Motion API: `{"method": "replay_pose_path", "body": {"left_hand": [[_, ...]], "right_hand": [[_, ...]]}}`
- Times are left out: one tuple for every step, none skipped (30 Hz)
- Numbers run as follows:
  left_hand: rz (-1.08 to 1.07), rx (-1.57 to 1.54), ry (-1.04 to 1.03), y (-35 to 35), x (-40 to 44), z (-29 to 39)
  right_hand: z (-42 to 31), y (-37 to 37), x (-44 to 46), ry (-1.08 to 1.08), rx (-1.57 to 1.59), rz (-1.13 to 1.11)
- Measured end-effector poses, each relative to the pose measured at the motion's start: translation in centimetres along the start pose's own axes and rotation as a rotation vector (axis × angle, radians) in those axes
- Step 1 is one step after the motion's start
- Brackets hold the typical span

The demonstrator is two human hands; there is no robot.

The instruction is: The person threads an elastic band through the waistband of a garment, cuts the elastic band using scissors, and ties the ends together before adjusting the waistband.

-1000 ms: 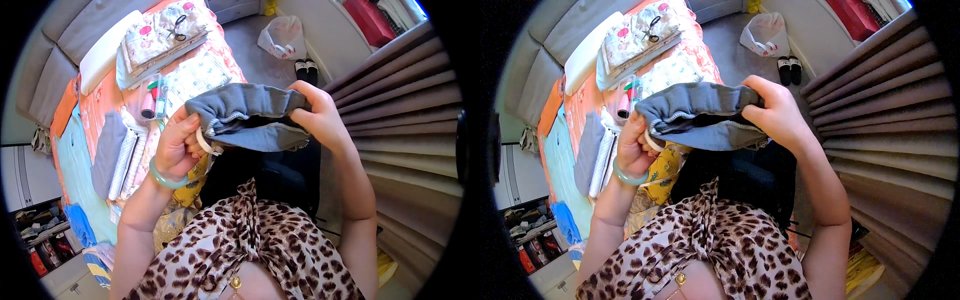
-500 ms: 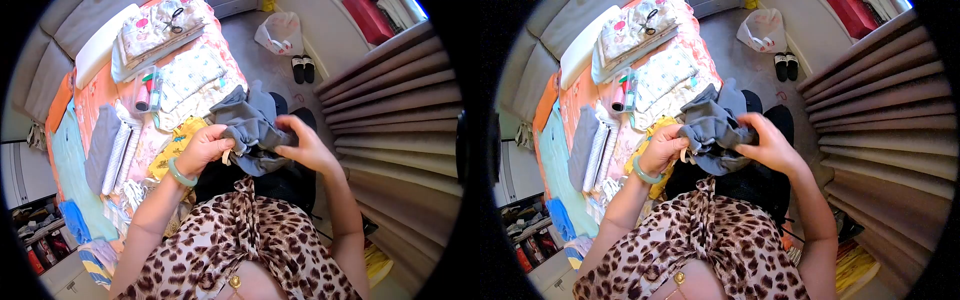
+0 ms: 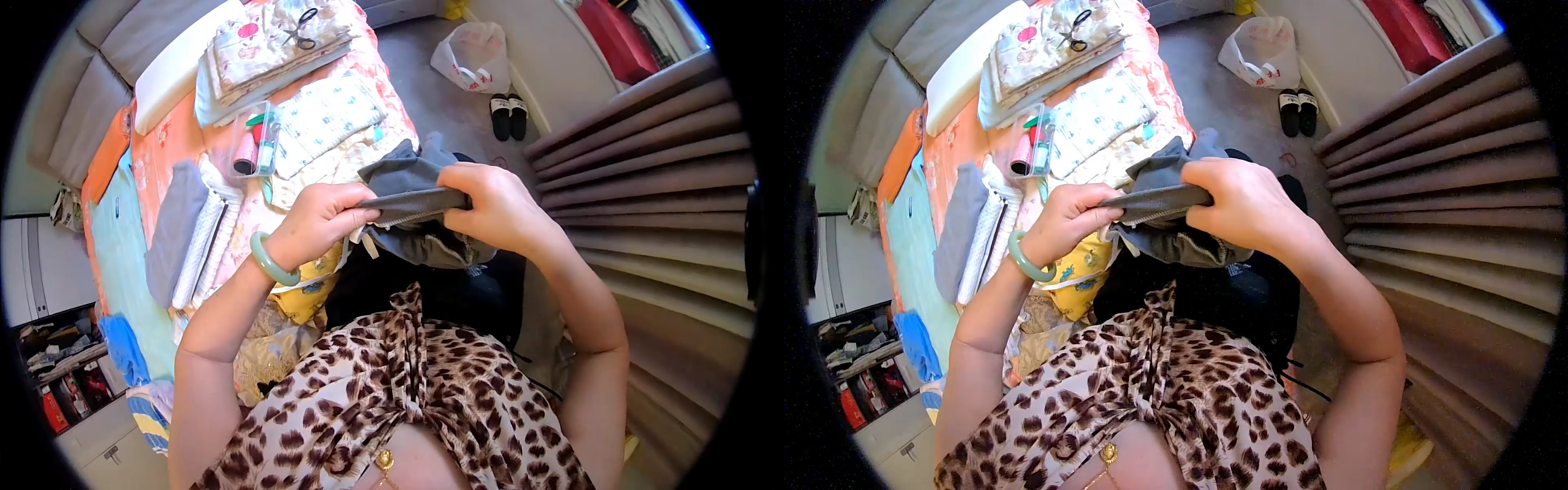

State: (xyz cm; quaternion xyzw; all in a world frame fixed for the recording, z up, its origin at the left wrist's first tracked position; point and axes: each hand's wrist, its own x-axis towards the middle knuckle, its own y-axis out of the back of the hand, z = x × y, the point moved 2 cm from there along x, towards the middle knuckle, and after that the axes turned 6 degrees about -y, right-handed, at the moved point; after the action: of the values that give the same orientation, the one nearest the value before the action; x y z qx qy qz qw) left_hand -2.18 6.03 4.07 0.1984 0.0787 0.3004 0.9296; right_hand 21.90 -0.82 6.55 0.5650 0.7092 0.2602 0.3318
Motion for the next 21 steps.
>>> {"method": "replay_pose_path", "body": {"left_hand": [[0.026, -0.032, 0.006, -0.1, 0.0, -0.4], [0.052, -0.065, 0.013, -0.2, 0.1, -1.0], [0.058, -0.087, 0.038, -0.1, 0.0, -1.6], [0.078, -0.157, 0.061, -0.2, 0.0, -2.1], [0.101, -0.227, 0.088, -0.4, -0.2, -2.6], [0.126, -0.296, 0.117, -0.7, -0.5, -3.0], [0.121, -0.318, 0.124, -1.2, -0.6, -3.2], [0.113, -0.292, 0.132, -2.0, -0.8, -4.3], [0.131, -0.305, 0.188, -2.9, -0.7, -6.0], [0.144, -0.318, 0.249, -3.8, -0.7, -7.4], [0.152, -0.299, 0.230, -4.6, -0.4, -8.6], [0.116, -0.245, 0.230, -4.7, 0.1, -8.4], [0.079, -0.193, 0.231, -4.7, 0.5, -7.9], [0.046, -0.141, 0.233, -4.6, 0.8, -7.4], [0.046, -0.156, 0.247, -4.3, 1.0, -6.9], [0.042, -0.150, 0.245, -3.9, 1.1, -6.8], [0.038, -0.144, 0.242, -3.5, 1.1, -6.7], [0.031, -0.138, 0.239, -3.2, 1.2, -6.7], [0.028, -0.222, 0.283, -3.1, 1.2, -6.8], [0.023, -0.233, 0.268, -2.8, 1.1, -6.6], [0.016, -0.244, 0.254, -2.3, 1.0, -5.6]], "right_hand": [[0.7, -0.1, -0.4, -0.011, -0.001, 0.039], [1.5, -0.2, -0.7, -0.022, -0.003, 0.078], [2.3, -0.4, -1.0, -0.022, -0.021, 0.117], [3.1, -0.5, -1.3, -0.070, -0.002, 0.118], [3.8, -0.8, -1.7, -0.116, 0.018, 0.116], [4.4, -1.3, -2.0, -0.162, 0.040, 0.111], [5.2, -2.3, -2.3, -0.219, 0.092, 0.090], [6.1, -3.4, -2.4, -0.220, 0.063, 0.104], [6.9, -4.2, -1.9, -0.232, 0.102, 0.082], [7.3, -4.9, -1.5, -0.248, 0.146, 0.058], [7.5, -5.2, -0.7, -0.207, 0.180, 0.038], [7.0, -5.1, 0.0, -0.166, 0.167, 0.043], [6.0, -4.9, 0.7, -0.127, 0.155, 0.045], [4.8, -4.5, 1.3, -0.085, 0.142, 0.045], [3.8, -3.8, 1.9, -0.100, 0.132, -0.035], [3.5, -3.8, 2.3, -0.031, 0.107, -0.035], [3.2, -3.7, 2.6, 0.039, 0.081, -0.034], [2.9, -3.7, 2.9, 0.106, 0.056, -0.033], [2.7, -3.7, 3.2, 0.168, 0.036, 0.009], [2.4, -3.8, 3.3, 0.228, 0.019, 0.050], [2.1, -4.0, 3.5, 0.286, 0.003, 0.090]]}}
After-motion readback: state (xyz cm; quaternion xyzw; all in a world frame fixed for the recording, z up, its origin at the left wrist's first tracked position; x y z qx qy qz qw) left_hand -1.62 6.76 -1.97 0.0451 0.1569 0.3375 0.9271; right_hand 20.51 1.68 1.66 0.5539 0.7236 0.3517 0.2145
